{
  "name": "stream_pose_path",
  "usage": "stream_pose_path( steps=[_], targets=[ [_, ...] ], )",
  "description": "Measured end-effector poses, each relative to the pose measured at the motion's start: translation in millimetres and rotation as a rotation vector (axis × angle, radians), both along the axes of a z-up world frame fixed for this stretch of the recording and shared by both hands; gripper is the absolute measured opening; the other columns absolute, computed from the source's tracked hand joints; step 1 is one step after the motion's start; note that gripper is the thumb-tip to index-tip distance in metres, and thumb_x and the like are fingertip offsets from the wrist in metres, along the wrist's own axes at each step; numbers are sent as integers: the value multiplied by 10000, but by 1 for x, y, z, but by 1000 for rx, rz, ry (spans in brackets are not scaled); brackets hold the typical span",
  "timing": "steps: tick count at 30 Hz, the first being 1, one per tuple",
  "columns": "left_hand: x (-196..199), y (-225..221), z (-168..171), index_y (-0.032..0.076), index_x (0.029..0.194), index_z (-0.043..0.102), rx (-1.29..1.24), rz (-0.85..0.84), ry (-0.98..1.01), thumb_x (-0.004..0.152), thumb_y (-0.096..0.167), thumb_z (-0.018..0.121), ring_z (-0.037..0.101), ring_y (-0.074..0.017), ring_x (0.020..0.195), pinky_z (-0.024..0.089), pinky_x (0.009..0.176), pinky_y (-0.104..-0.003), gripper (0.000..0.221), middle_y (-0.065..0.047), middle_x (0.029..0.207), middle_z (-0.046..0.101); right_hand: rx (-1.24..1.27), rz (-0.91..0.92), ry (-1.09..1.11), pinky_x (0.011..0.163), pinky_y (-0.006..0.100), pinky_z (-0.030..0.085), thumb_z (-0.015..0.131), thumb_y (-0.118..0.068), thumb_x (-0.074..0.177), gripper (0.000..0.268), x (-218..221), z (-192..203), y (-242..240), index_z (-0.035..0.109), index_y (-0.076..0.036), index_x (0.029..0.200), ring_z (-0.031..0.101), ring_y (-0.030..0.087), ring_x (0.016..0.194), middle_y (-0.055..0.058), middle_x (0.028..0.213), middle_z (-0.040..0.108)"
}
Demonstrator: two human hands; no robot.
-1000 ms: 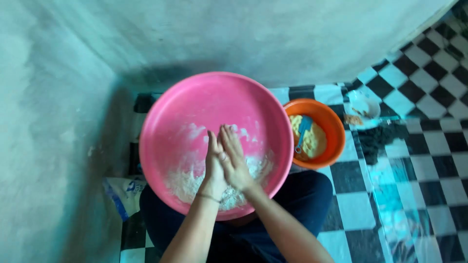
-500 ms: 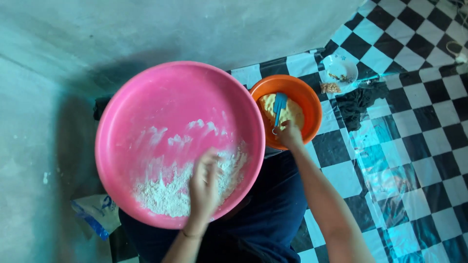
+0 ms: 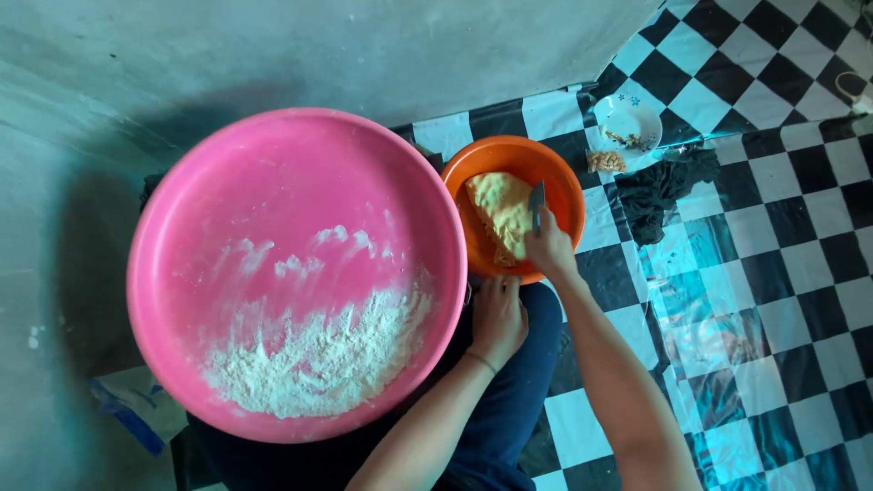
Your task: Kneading and shaping dough into small portions on a floured tray.
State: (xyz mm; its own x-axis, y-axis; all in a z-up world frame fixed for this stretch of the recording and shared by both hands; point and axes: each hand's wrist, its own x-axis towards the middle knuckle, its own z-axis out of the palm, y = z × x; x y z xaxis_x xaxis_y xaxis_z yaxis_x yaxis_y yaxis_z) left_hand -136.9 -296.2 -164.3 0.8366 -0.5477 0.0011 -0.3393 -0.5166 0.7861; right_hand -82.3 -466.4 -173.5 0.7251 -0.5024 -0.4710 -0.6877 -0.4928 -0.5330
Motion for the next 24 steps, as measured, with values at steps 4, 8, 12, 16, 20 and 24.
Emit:
stream_pose_path(
  steps=[4,8,12,16,20,24],
  targets=[
    [12,-23,-32,112,1244,595,320,-81,-196,929,51,576,513,-351,1171,464,884,-508,321,-138,1164,568,224,-156,-228,861,551,439,385,-163,981,575,-44,10,-31,454,-77,1546,558,405,958,204,1020,570],
    [25,-22,-74,207,887,693,307,58,-557,924,189,633,591,-262,961,487,712,-451,72,-49,891,609,480,-178,-274,692,438,540,333,-55,964,541,-58,2,-36,598,3,1432,610,276,714,168,742,544],
    [25,-15,-80,209,785,681,334,85,-612,897,169,618,603,-252,918,485,690,-422,135,-47,811,603,260,-40,-91,651,466,586,396,-99,991,494,-54,-9,-34,616,-69,1431,714,319,681,188,724,691],
    [28,-19,-84,197,913,725,412,91,-534,934,187,604,604,-310,1079,499,804,-470,123,-88,912,653,-15,259,79,821,543,594,544,-261,1015,438,-27,2,-21,630,-74,1402,740,442,963,274,1058,735],
    [10,-16,-77,180,988,728,483,161,-579,974,191,608,559,-383,1276,470,953,-553,122,-150,1042,678,-1,268,101,828,537,587,557,-426,1008,430,-21,-30,-18,705,-99,1245,724,468,983,254,1023,744],
    [17,-2,-74,124,1180,684,528,34,-578,1020,173,565,487,-397,1407,399,1089,-581,205,-190,1245,666,-27,291,75,741,520,586,469,-305,1014,392,-26,-65,-34,707,-53,1196,728,468,841,258,914,730]
  ],
)
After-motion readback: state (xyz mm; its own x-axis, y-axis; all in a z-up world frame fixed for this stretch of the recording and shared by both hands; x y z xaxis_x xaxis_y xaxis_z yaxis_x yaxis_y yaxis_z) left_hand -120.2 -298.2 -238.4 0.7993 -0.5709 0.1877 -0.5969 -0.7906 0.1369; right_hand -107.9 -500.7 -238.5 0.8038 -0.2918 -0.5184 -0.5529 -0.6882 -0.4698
